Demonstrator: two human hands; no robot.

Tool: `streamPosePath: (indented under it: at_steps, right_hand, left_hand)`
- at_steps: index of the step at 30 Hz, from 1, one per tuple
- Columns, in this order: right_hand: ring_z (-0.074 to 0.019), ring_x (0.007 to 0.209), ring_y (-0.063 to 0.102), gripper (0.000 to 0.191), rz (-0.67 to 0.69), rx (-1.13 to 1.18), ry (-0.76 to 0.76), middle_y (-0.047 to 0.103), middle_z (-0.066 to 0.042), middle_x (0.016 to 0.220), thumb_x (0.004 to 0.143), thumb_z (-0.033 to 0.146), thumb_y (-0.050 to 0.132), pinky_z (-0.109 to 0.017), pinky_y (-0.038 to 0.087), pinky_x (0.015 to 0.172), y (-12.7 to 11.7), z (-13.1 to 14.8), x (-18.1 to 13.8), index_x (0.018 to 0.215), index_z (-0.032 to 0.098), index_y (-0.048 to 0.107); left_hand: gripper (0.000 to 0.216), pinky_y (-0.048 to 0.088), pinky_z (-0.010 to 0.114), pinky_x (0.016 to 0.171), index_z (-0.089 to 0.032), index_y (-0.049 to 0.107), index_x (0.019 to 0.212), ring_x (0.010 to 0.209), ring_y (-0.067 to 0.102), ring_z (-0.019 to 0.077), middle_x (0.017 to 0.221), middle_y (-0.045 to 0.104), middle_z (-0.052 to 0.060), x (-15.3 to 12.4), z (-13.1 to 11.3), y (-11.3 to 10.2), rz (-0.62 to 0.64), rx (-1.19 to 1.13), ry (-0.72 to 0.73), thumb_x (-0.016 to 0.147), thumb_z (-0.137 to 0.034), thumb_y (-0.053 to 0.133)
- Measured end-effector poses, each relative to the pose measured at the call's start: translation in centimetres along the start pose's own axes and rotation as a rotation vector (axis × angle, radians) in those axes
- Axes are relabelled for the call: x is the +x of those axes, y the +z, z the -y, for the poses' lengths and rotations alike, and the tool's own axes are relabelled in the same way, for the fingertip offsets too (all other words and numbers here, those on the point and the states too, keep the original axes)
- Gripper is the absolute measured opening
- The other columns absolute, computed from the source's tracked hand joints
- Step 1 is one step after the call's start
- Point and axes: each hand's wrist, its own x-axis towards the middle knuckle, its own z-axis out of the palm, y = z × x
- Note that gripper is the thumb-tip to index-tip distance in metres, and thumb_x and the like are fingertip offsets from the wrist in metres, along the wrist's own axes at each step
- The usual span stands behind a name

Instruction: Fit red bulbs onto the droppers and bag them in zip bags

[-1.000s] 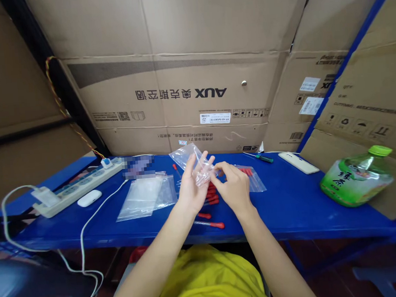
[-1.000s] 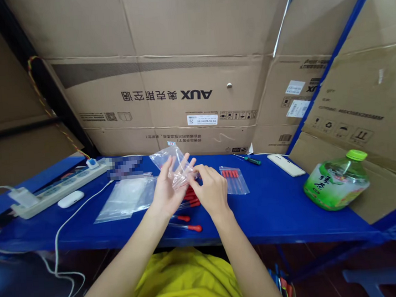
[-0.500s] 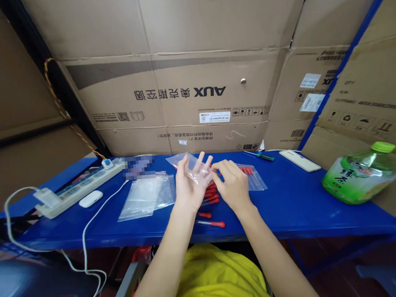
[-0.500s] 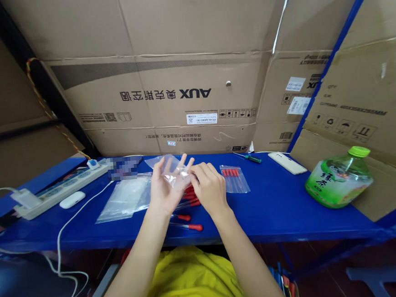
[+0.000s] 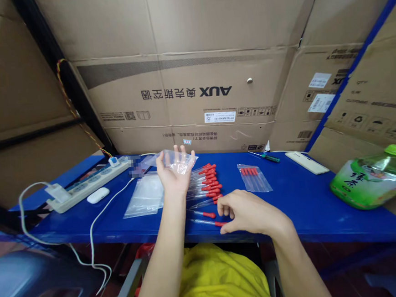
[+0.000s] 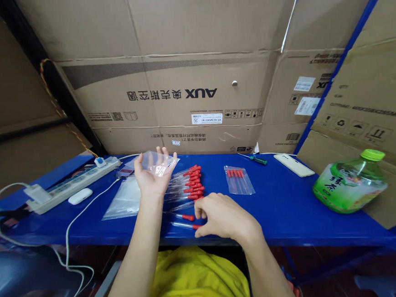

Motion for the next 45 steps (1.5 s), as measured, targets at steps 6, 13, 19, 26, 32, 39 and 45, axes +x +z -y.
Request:
streamPosePath:
  at_steps: [6, 13, 19, 26, 32, 39, 45]
  right_hand:
    - [-0.0195, 0.069, 0.071, 0.025, 0.057, -0.106, 0.086, 0.076, 0.003, 0.07, 0.066, 0.005, 0.084, -0.028, 0.038, 0.063, 1.2, 0.8, 1.0, 0.064, 0.027, 0.073]
    - [-0.0179, 0.066, 0.069, 0.025, 0.045, -0.075, 0.132, 0.075, 0.003, 0.068, 0.063, 0.001, 0.074, -0.027, 0.039, 0.06, 0.0, 1.3, 0.4, 0.063, 0.026, 0.071]
    - [-0.0168, 0.065, 0.07, 0.016, -0.142, 0.178, 0.115, 0.076, 0.003, 0.071, 0.077, 0.011, 0.066, -0.026, 0.05, 0.062, -2.3, -0.6, -0.6, 0.078, 0.025, 0.075]
    - [-0.0171, 0.071, 0.07, 0.01, -0.512, 0.214, 0.114, 0.079, -0.002, 0.085, 0.085, 0.024, 0.067, -0.028, 0.056, 0.07, -3.8, -0.9, -0.5, 0.085, 0.022, 0.077]
    - [-0.0173, 0.071, 0.072, 0.01, -0.475, 0.204, 0.129, 0.079, -0.001, 0.081, 0.084, 0.022, 0.066, -0.028, 0.055, 0.068, -2.8, -0.3, 0.6, 0.085, 0.023, 0.075]
    - [-0.0166, 0.071, 0.07, 0.009, -0.507, 0.19, 0.129, 0.079, -0.002, 0.085, 0.085, 0.025, 0.065, -0.027, 0.056, 0.069, -3.5, -1.1, -0.4, 0.084, 0.023, 0.074]
    - [-0.0177, 0.068, 0.07, 0.006, -0.531, 0.121, 0.137, 0.077, -0.001, 0.08, 0.085, 0.021, 0.067, -0.029, 0.053, 0.069, -2.0, -0.5, 1.2, 0.085, 0.023, 0.073]
  left_hand:
    - [0.025, 0.056, 0.052, 0.107, -0.025, 0.053, 0.094, 0.12, 0.069, 0.022, 0.109, 0.072, 0.004, -0.4, 0.2, -0.2, -0.056, -0.057, 0.004, 0.086, -0.042, 0.07]
    - [0.021, 0.058, 0.05, 0.107, -0.025, 0.055, 0.093, 0.117, 0.07, 0.0205, 0.109, 0.072, 0.003, -0.7, 0.1, -0.3, -0.082, -0.068, 0.005, 0.088, -0.041, 0.068]
    - [0.023, 0.056, 0.05, 0.108, -0.025, 0.057, 0.093, 0.115, 0.07, 0.0207, 0.108, 0.073, 0.003, -0.7, 0.1, -0.7, -0.047, -0.06, 0.046, 0.085, -0.04, 0.072]
    - [0.007, 0.047, 0.059, 0.118, -0.023, 0.063, 0.096, 0.107, 0.072, 0.0195, 0.108, 0.075, 0.002, -2.8, 0.9, 1.7, -0.167, -0.328, -0.121, 0.093, -0.029, 0.067]
    - [0.008, 0.044, 0.061, 0.119, -0.021, 0.064, 0.095, 0.102, 0.073, 0.0199, 0.108, 0.075, 0.005, -3.8, 2.2, 2.3, -0.168, -0.418, -0.241, 0.096, -0.029, 0.065]
    - [0.01, 0.045, 0.061, 0.118, -0.02, 0.062, 0.094, 0.098, 0.074, 0.0184, 0.104, 0.075, 0.003, -3.3, 1.4, 1.8, -0.236, -0.462, -0.174, 0.095, -0.029, 0.066]
    - [0.005, 0.048, 0.06, 0.116, -0.021, 0.065, 0.094, 0.096, 0.073, 0.0185, 0.104, 0.075, 0.003, -4.0, 2.9, 2.1, -0.193, -0.356, -0.261, 0.093, -0.024, 0.068]
